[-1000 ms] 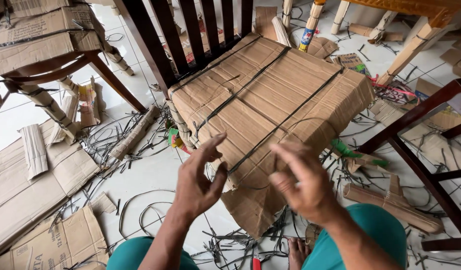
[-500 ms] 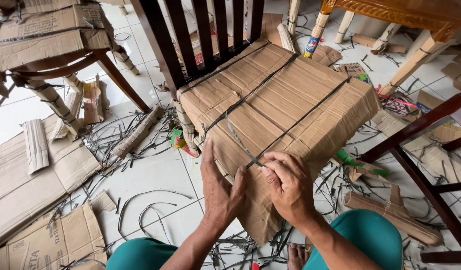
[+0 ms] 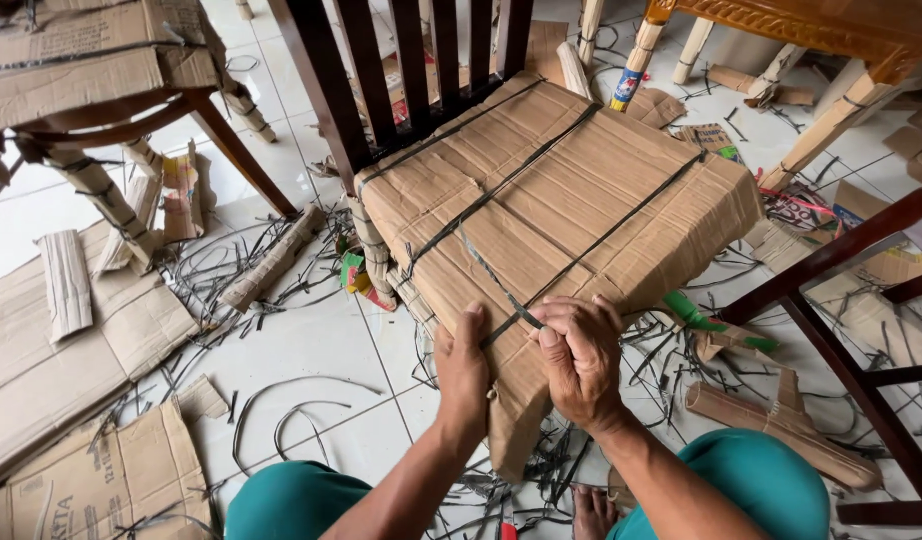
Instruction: Securing cardboard protective layers to a wooden chair seat using plastic tension straps and a utility knife.
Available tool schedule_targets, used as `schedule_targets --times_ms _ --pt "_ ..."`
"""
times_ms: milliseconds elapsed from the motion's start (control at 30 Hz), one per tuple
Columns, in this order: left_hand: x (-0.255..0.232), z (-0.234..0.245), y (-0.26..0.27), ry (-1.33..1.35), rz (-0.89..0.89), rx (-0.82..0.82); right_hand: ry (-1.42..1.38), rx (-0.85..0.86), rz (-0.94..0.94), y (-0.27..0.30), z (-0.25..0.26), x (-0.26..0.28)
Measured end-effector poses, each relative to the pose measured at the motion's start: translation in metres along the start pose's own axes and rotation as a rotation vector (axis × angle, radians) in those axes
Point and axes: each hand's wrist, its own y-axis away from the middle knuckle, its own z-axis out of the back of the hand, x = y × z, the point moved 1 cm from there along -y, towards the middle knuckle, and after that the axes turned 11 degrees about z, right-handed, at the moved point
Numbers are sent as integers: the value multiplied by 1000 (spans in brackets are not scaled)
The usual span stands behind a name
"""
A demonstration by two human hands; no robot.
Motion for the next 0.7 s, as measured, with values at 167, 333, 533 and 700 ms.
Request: schedule_targets --times_ms 167,333,533,700 --pt "-1 -26 35 48 14 70 -19 80 -40 -5 26 -10" --pt "12 -38 45 41 39 153 -38 209 -76 -9 56 -29" --pt "14 -26 33 -97 -159 169 -23 280 -187 -33 65 -15" --pt "-17 -13 46 -253 163 213 -348 174 -465 -54 74 0"
